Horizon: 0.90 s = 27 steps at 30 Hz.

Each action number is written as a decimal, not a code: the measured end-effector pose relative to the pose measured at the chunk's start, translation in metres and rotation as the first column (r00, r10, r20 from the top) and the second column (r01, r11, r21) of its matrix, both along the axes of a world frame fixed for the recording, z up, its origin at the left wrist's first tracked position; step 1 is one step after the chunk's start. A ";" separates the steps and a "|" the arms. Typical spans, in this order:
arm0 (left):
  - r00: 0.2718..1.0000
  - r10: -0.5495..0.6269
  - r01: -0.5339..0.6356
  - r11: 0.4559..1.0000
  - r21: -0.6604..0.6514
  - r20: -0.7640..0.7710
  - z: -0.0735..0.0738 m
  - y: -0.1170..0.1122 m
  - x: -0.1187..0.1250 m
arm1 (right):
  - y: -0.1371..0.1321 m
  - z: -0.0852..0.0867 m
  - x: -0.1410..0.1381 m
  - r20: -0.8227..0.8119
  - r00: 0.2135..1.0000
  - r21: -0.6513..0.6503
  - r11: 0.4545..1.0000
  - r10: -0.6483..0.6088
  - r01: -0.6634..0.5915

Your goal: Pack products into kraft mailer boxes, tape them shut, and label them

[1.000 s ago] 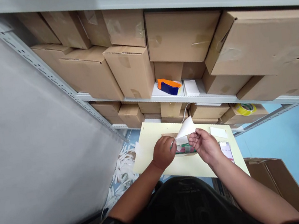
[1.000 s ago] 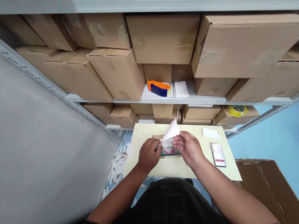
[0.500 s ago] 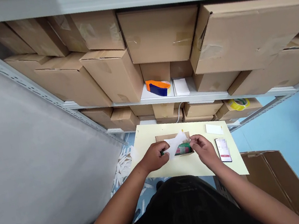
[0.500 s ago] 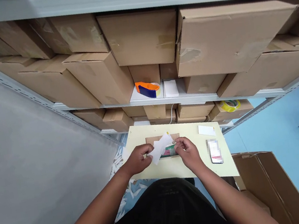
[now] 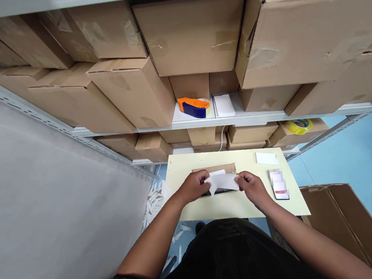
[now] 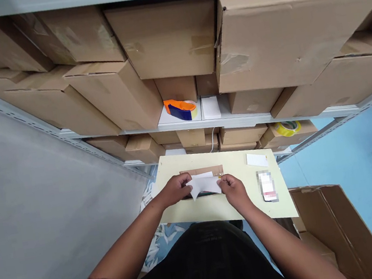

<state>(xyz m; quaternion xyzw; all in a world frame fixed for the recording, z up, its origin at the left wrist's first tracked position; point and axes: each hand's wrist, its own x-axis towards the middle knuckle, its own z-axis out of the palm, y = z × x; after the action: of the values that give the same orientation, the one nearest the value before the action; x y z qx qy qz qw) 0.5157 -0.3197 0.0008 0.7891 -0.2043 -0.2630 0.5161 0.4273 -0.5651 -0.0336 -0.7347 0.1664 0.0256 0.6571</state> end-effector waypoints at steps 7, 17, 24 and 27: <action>0.923 0.302 -0.304 0.952 0.028 -0.239 -0.031 -0.011 0.013 | 0.000 -0.023 0.026 -0.135 0.991 -0.035 0.999 -0.021 0.017; 0.917 0.392 -0.394 0.865 0.311 0.072 -0.055 -0.014 0.015 | 0.003 -0.030 0.056 -0.302 0.948 -0.595 0.757 0.101 -0.270; 0.934 0.273 -0.355 0.782 0.512 0.230 -0.076 -0.022 0.013 | 0.015 -0.051 0.065 -0.403 0.900 -0.808 0.396 0.168 -0.436; 0.944 0.210 -0.322 0.748 0.581 0.253 -0.086 -0.023 0.011 | 0.018 -0.061 0.064 -0.441 0.880 -0.804 0.359 0.178 -0.475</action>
<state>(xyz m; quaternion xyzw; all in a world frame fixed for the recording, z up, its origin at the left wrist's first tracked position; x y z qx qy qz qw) 0.5269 -0.3424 -0.0856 0.9542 -0.0361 -0.1698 0.2437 0.4911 -0.5476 -0.0943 -0.9745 0.0931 0.1679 0.1163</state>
